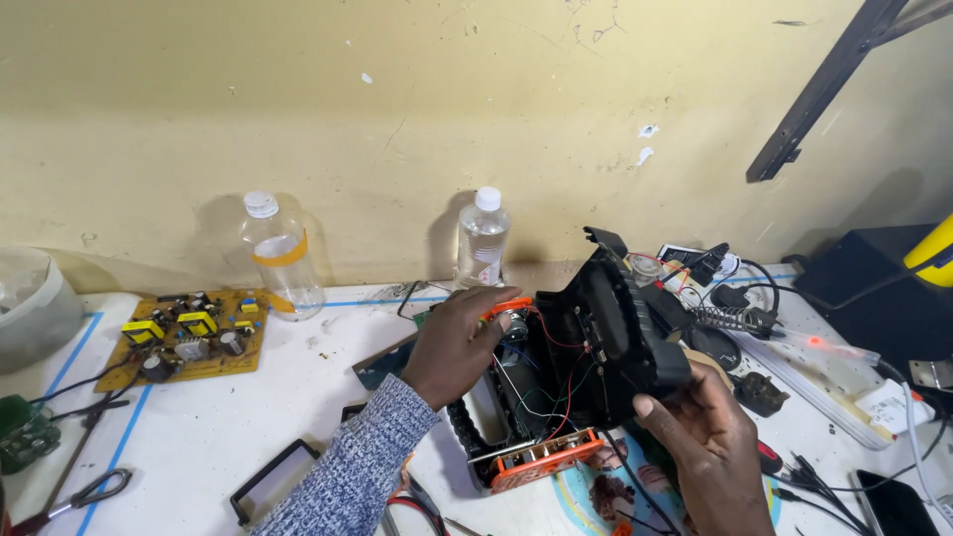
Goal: Repairing an electronic device by using a screwdriver to adjust internal circuit boards and manage wiring.
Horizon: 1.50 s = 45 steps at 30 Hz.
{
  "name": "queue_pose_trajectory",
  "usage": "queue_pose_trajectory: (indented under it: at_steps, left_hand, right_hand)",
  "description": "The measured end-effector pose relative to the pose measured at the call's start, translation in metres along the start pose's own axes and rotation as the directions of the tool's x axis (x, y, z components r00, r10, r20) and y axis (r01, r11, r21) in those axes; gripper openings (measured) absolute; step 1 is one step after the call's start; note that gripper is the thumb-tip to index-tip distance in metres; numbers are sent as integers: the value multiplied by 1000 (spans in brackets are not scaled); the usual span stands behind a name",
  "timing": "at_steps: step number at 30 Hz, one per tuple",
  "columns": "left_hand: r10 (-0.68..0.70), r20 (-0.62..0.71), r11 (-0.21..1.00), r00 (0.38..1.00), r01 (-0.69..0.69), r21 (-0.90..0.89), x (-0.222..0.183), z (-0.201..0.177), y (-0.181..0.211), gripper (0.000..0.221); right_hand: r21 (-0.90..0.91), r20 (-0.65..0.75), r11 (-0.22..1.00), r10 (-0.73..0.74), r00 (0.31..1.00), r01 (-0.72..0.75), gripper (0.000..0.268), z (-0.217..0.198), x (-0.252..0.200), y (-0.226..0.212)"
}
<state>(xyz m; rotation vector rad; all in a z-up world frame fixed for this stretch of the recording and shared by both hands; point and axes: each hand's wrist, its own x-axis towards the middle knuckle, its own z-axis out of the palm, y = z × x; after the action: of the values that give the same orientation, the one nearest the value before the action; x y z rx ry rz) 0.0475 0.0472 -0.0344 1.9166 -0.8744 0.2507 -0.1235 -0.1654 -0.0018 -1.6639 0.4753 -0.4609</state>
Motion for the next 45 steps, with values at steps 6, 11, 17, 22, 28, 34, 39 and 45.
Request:
queue_pose_trajectory:
  at_steps: [6,11,17,22,28,34,39,45]
  left_hand:
    - [32,-17,991,999,-29,132,2,13,-7,32]
    - [129,-8,966,992,-123,225,-2,13,-8,33]
    - [24,-21,1000,999,-24,1,0,-1,-4,30]
    - [-244,-160,947,956,199,-253,10,-33,30,25]
    - [-549,86,679,831,504,-534,13,-51,97,57]
    - [-684,250,331,685,597,-731,7,-32,125,54]
    - [-746,146,262,650,488,-833,1,-10,79,27]
    - [-793,142,372,593,655,-657,4,-24,86,42]
  right_hand:
    - [119,91,984,118,989,-129,62,4,-3,-11]
    - [281,184,920,228,956,-274,72,8,-1,0]
    - [369,116,860,334,935,-353,77,20,-17,-37]
    - [459,130,844,244,961,-277,69,7,2,12]
    - [491,219,824,-432,875,284,53,8,5,38]
    - [-68,314,837,-499,808,543,42,16,-20,6]
    - [-151,407,736,-562,720,660,47,-5,-32,-7]
    - [-700,-244,681,-513,823,216,24,-105,-52,12]
